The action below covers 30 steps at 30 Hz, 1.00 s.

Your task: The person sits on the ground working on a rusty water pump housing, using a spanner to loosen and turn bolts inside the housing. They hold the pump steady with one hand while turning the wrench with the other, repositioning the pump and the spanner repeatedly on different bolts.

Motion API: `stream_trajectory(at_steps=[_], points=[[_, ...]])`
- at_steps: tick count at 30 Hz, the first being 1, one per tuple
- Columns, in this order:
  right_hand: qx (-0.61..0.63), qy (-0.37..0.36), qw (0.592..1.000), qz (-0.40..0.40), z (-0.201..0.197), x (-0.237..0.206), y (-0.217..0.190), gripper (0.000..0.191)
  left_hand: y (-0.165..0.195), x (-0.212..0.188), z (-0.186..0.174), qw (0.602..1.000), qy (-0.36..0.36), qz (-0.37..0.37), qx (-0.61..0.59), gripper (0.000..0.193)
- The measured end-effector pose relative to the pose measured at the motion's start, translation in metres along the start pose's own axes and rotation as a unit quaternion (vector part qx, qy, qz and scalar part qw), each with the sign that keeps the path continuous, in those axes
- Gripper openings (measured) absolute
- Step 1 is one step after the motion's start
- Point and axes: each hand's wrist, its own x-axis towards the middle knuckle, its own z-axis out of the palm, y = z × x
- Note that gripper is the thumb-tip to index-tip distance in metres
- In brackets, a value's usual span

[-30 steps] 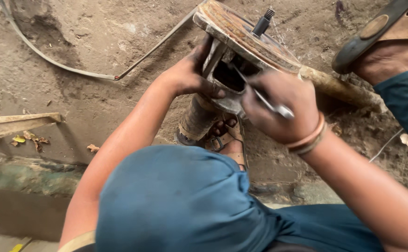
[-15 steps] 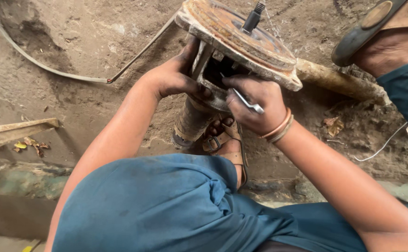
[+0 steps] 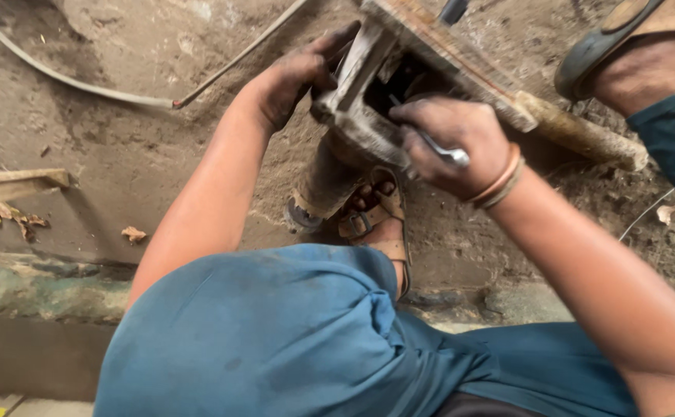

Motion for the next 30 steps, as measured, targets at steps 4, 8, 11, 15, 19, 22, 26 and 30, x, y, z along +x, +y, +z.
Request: stream_trajectory(at_steps=[4, 8, 11, 15, 19, 22, 26, 30], points=[[-0.047, -0.021, 0.994, -0.092, -0.011, -0.005, 0.0, 0.026, -0.017, -0.007, -0.007, 0.998, -0.011, 0.056, -0.014, 0.095], [-0.071, -0.047, 0.994, -0.069, -0.016, -0.01, -0.001, 0.034, -0.021, -0.012, -0.007, 0.997, -0.036, 0.067, -0.005, 0.097], [-0.031, -0.045, 0.998, 0.029, -0.01, -0.014, -0.001, 0.034, -0.02, -0.017, -0.005, 0.998, -0.05, 0.043, -0.016, 0.098], [0.015, -0.013, 0.995, 0.098, -0.002, -0.022, -0.002, 0.032, -0.016, -0.02, 0.001, 0.992, -0.068, 0.095, -0.056, 0.095], [0.132, 0.017, 0.979, 0.156, 0.004, -0.028, 0.001, 0.03, -0.008, -0.026, 0.007, 0.999, -0.021, 0.03, 0.018, 0.107], [0.041, 0.026, 0.991, 0.124, 0.01, -0.028, 0.006, 0.029, -0.002, -0.031, 0.012, 0.987, -0.001, 0.022, 0.161, 0.114], [0.08, 0.027, 0.996, 0.039, 0.014, -0.027, 0.015, 0.028, 0.006, -0.033, 0.022, 0.979, 0.02, -0.025, 0.199, 0.118], [0.059, 0.01, 0.998, -0.015, 0.012, -0.027, 0.024, 0.028, 0.019, -0.031, 0.03, 0.979, 0.016, -0.018, 0.2, 0.12]])
